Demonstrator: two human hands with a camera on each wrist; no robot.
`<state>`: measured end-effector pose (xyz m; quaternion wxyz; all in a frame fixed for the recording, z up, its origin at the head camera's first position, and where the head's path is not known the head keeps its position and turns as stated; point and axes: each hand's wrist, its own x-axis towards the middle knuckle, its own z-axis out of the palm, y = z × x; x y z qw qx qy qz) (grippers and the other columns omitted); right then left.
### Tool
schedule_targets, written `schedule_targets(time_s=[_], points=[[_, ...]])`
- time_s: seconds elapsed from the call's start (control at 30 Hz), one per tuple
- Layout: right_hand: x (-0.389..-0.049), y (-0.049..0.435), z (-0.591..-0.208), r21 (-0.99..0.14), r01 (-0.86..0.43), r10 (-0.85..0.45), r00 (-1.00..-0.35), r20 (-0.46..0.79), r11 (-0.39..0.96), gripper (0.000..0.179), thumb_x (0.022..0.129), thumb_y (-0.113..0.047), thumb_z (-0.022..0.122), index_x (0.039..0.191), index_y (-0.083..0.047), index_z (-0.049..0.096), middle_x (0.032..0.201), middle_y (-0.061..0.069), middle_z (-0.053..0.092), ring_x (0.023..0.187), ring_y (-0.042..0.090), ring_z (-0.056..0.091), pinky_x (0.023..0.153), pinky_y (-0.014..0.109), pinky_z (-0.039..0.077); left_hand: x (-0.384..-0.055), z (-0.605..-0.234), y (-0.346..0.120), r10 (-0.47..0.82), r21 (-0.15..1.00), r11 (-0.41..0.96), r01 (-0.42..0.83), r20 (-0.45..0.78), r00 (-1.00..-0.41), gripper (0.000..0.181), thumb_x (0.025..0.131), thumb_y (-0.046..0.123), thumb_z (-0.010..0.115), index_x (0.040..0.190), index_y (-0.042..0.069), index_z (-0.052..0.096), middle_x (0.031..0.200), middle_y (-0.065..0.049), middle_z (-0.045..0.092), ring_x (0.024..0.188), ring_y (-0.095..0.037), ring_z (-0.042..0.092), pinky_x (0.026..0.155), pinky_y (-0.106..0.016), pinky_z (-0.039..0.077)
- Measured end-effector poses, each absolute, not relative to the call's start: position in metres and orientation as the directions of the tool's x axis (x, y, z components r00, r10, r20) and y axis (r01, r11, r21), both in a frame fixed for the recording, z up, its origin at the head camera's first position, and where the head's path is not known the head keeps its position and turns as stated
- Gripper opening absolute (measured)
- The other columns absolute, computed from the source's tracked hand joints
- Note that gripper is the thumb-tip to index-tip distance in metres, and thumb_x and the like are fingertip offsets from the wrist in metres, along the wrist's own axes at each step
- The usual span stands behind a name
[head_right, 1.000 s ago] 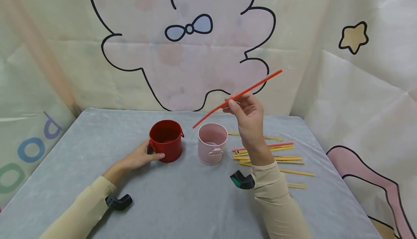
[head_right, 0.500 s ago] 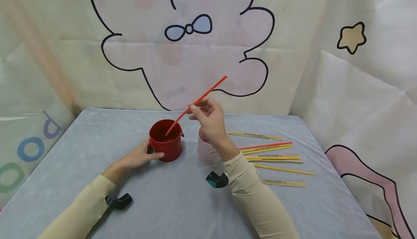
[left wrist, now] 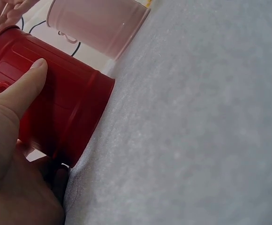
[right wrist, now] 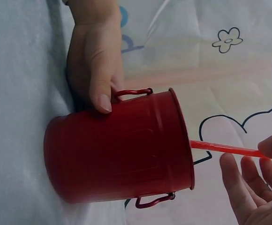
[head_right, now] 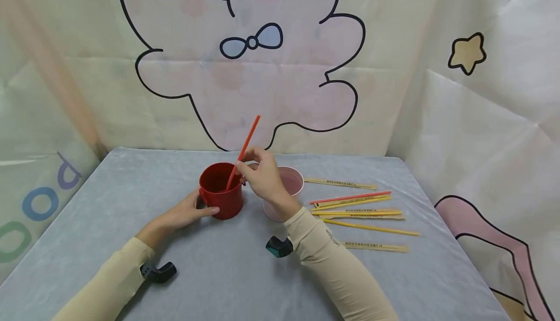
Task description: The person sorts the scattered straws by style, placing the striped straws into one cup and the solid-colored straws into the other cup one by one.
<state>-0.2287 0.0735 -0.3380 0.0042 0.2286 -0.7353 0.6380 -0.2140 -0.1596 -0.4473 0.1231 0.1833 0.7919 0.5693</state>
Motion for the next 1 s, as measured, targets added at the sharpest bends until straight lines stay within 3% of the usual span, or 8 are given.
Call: schedule_targets(time_s=[0.4,0.63,0.83,1.0], points=[[-0.234,0.072,-0.335,-0.886,-0.316,-0.38,-0.908,0.177,0.34,0.016,0.091,-0.01,0.065,0.104,-0.001,0.064,0.103,0.017,0.069,0.075,0.032,0.07,0.067,0.034,0.06,-0.215,-0.449,-0.161,0.435,0.949,0.275,0.151,0.017,-0.9,0.074,0.086,0.029,0.072,0.147,0.022,0.03,0.148,-0.004,0.041,0.137,-0.028,0.032,0.114,-0.059,0.025],[-0.233,0.086,-0.328,-0.792,-0.341,-0.377,-0.914,0.153,0.506,0.024,0.092,-0.022,0.065,0.112,-0.008,0.066,0.108,0.01,0.069,0.072,0.018,0.068,0.064,0.029,0.056,-0.214,-0.452,-0.162,0.425,0.946,0.287,0.15,0.015,-0.905,0.075,0.086,0.028,0.072,0.147,0.022,0.029,0.147,-0.004,0.041,0.136,-0.028,0.033,0.113,-0.057,0.027],[-0.23,0.105,-0.325,-0.764,-0.327,-0.361,-0.923,0.133,0.556,0.028,0.094,-0.031,0.062,0.116,-0.013,0.066,0.112,0.005,0.068,0.081,0.017,0.067,0.068,0.029,0.055,-0.214,-0.452,-0.16,0.44,0.942,0.296,0.159,0.013,-0.898,0.075,0.087,0.029,0.071,0.148,0.021,0.028,0.15,-0.005,0.039,0.138,-0.029,0.031,0.113,-0.059,0.027],[-0.226,0.124,-0.321,-0.769,-0.359,-0.375,-0.912,0.168,0.529,0.028,0.095,-0.03,0.06,0.117,-0.014,0.065,0.115,0.006,0.068,0.085,0.019,0.069,0.078,0.035,0.056,-0.213,-0.451,-0.16,0.438,0.941,0.302,0.155,0.007,-0.899,0.076,0.088,0.029,0.07,0.149,0.021,0.026,0.15,-0.005,0.038,0.137,-0.03,0.031,0.112,-0.058,0.029]])
